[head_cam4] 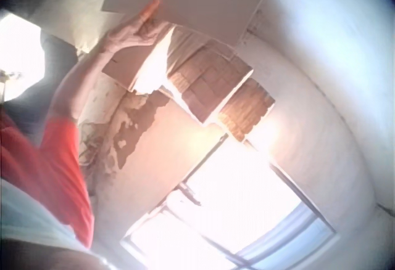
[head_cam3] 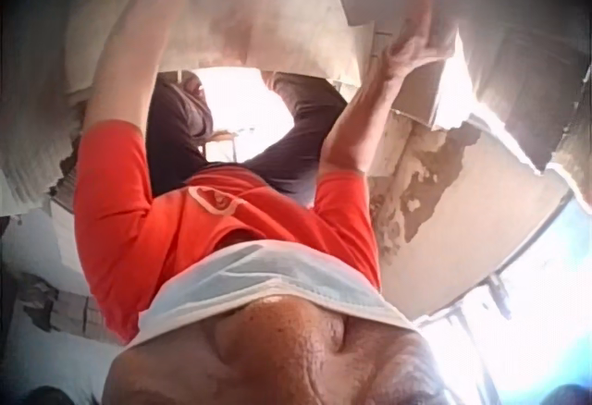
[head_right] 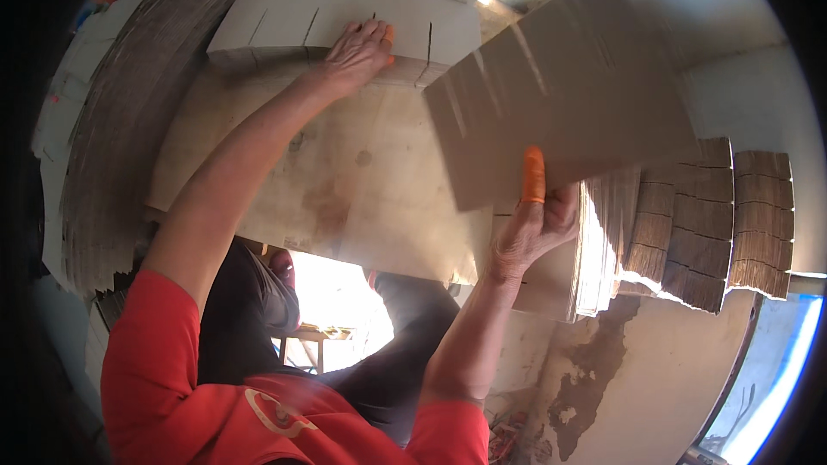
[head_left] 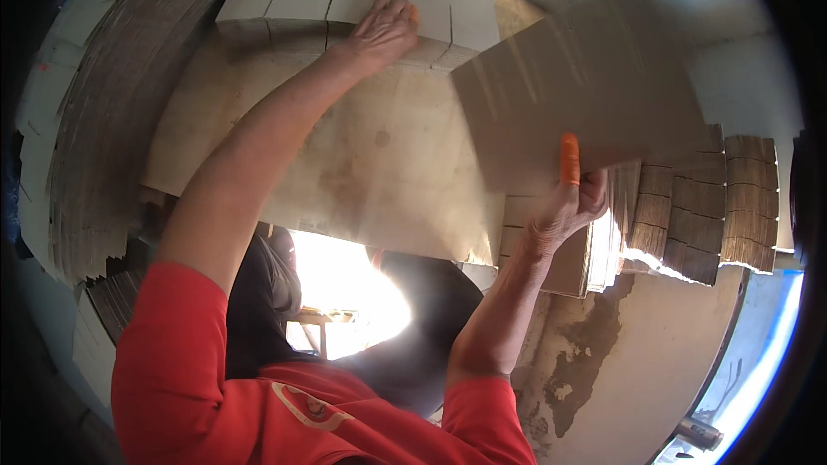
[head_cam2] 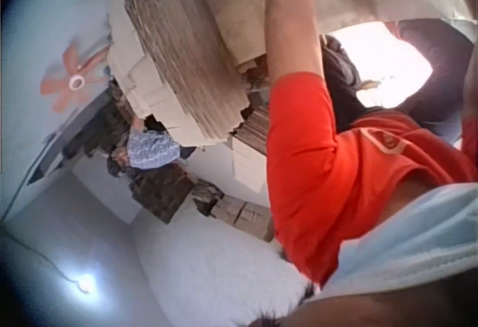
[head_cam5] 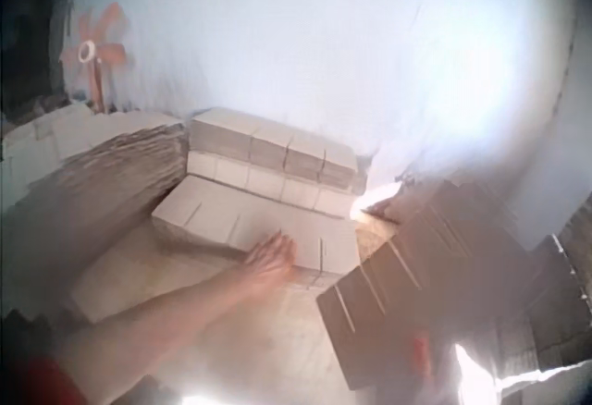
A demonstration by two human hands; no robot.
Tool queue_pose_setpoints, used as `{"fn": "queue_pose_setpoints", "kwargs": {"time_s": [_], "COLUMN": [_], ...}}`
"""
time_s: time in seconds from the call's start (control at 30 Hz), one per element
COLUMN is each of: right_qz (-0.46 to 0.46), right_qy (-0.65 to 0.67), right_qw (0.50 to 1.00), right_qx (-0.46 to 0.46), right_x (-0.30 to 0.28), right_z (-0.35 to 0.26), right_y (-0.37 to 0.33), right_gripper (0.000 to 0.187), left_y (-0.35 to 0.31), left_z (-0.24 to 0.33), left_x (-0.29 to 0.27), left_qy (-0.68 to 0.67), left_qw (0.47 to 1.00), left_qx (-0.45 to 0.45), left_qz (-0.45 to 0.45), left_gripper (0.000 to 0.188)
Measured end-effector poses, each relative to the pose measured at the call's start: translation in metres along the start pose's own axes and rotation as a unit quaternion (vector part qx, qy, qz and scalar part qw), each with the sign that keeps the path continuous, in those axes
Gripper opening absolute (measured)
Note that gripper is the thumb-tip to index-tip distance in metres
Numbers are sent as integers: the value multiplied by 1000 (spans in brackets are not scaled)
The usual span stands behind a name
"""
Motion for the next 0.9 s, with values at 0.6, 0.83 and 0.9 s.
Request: {"fn": "queue_pose_setpoints", "kwargs": {"time_s": [0.6, 0.83, 0.9], "right_qz": [-74, -79, -81], "right_qy": [14, -2, 4], "right_qw": [993, 994, 994], "right_qx": [93, 80, 76], "right_x": [15, 17, 19], "right_z": [9, 12, 14], "right_y": [-15, -18, -18], "right_gripper": [11, 9, 8], "left_y": [-3, -25, -32], "left_z": [-13, 22, 30], "left_x": [-33, -35, -33], "left_qy": [-160, -37, -28], "left_qw": [973, 979, 976], "left_qx": [121, 196, 209], "left_qz": [116, 42, 46], "left_gripper": [30, 37, 38]}}
Point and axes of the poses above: each hand's wrist, its own y-axis towards the middle knuckle, its own x-axis out of the palm, z = x × y, the point moved 3 cm from there along y, towards the middle knuckle, and after that the axes turned 13 degrees about -y, right-handed, at the moved point
